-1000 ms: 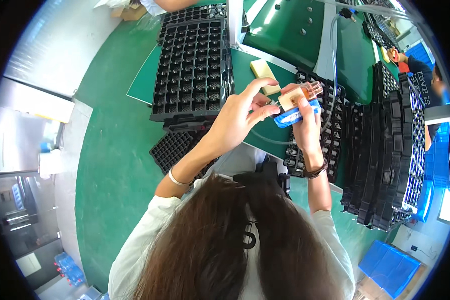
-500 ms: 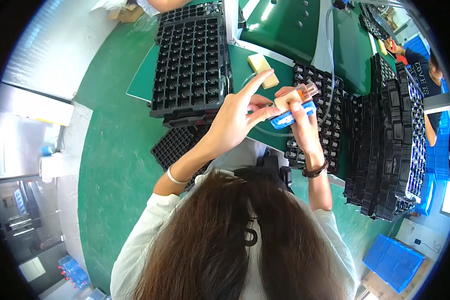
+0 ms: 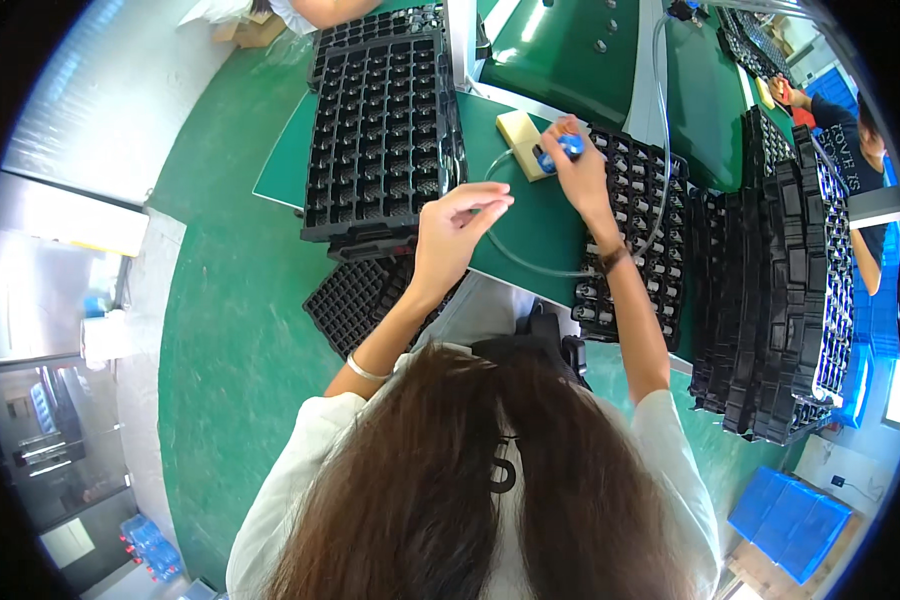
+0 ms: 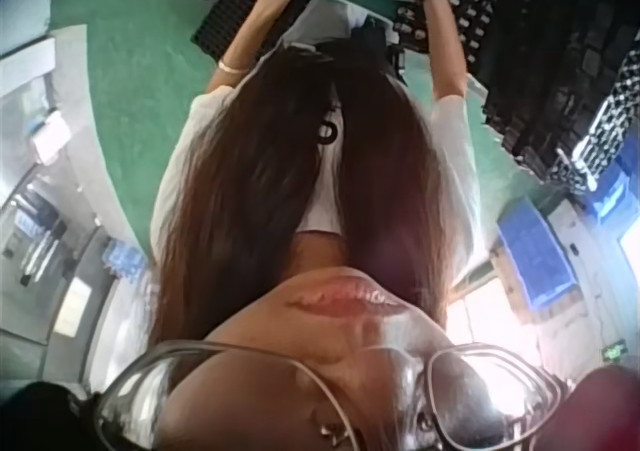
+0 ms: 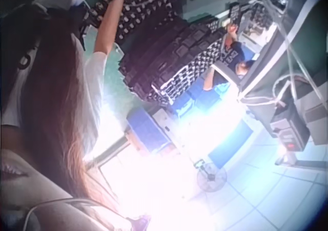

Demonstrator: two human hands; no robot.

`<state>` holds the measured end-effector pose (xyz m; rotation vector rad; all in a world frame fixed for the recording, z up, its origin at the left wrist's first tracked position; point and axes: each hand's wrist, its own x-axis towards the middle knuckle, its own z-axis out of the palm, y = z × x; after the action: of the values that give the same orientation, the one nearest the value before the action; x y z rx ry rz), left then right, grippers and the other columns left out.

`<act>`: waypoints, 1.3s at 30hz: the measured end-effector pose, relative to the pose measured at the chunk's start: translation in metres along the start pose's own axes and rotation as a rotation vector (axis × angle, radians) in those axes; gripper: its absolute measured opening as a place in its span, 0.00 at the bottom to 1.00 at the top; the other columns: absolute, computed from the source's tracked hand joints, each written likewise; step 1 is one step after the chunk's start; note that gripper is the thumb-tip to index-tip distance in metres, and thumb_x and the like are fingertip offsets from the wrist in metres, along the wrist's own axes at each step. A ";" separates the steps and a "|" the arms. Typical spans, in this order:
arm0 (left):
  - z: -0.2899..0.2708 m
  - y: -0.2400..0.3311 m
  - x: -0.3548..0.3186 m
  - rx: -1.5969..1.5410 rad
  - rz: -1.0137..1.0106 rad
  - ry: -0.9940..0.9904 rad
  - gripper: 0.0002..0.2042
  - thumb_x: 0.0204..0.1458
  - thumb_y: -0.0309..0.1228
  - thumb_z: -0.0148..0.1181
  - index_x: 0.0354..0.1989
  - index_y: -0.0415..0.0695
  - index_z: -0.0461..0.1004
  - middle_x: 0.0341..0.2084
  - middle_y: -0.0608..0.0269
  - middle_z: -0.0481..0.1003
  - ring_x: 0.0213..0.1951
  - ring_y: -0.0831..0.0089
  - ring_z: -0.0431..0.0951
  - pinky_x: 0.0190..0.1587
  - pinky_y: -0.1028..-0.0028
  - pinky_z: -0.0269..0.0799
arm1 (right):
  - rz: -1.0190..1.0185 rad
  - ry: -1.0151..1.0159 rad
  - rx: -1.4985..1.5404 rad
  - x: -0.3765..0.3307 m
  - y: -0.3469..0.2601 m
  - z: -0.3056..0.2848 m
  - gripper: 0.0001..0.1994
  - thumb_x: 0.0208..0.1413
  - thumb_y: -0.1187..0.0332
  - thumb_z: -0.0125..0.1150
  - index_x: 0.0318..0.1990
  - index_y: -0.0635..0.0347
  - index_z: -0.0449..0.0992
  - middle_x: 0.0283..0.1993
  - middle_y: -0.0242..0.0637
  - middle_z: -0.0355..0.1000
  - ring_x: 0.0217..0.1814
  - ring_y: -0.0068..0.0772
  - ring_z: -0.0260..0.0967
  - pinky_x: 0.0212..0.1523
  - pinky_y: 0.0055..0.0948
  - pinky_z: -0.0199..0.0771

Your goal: Placing small caps onto electronic components organized in a grid tray on an assembly line.

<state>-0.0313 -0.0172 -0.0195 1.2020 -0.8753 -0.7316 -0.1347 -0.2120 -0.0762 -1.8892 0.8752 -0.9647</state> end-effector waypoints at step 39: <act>-0.075 0.042 -0.028 0.368 0.032 0.306 0.10 0.47 0.19 0.55 0.40 0.38 0.72 0.37 0.62 0.73 0.37 0.79 0.70 0.40 0.81 0.65 | 0.011 0.294 -0.479 0.214 0.106 -0.005 0.22 0.44 0.50 0.57 0.35 0.62 0.72 0.30 0.51 0.72 0.37 0.53 0.70 0.37 0.44 0.70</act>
<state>0.0217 0.0507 0.0070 1.5743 -0.7887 -0.3526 -0.0616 -0.4380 -0.1063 -2.1624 1.3883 -1.1159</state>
